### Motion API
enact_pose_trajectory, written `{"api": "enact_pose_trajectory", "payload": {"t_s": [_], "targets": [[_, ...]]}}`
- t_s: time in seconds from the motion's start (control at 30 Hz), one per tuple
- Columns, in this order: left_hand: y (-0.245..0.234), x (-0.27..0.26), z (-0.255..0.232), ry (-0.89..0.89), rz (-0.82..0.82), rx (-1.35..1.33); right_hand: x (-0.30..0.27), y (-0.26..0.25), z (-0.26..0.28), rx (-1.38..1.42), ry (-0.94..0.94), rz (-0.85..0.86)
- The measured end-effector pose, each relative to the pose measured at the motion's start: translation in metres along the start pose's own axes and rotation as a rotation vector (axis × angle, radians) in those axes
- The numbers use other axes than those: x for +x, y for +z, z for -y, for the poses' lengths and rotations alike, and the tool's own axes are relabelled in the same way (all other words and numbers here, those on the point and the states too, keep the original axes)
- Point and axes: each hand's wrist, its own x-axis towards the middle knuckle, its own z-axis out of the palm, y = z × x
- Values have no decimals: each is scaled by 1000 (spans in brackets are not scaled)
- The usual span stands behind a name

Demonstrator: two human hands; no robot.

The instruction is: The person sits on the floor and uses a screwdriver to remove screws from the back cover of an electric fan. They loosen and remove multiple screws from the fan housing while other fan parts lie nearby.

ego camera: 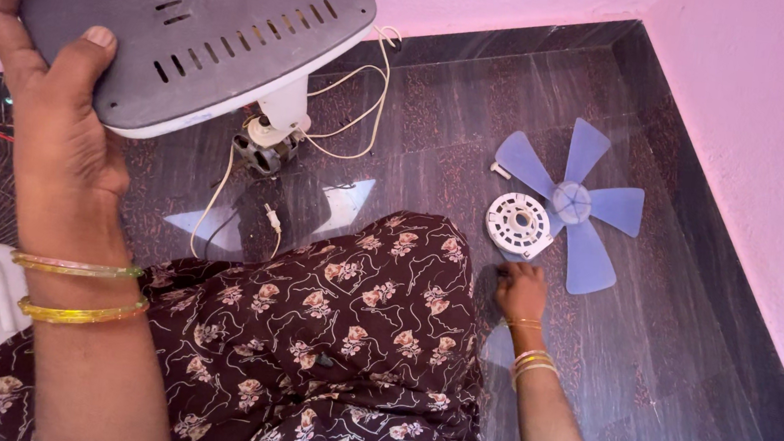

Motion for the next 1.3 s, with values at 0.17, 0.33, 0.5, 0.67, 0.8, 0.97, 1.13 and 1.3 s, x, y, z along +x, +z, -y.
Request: {"api": "enact_pose_trajectory", "payload": {"t_s": [0.17, 0.33, 0.5, 0.67, 0.8, 0.97, 1.13, 1.3], "targets": [[4, -1, -1, 8, -17, 7, 12, 1, -4, 569, 357, 90], [9, 4, 0, 17, -39, 38, 38, -7, 6, 1393, 720, 181], [25, 7, 0, 11, -72, 87, 74, -42, 46, 1742, 633, 297], [43, 9, -4, -29, -105, 73, 114, -96, 112, 1938, 453, 386], [58, 12, -6, -22, -117, 135, 148, -151, 177, 2051, 243, 482], [69, 12, -7, -17, -127, 136, 190, -226, 267, 2095, -41, 566], [76, 11, -7, -72, -116, 45, 223, -272, 348, 1946, -138, 637], [82, 11, -4, -11, -87, 64, 251, -278, 398, 1606, -146, 660]]}}
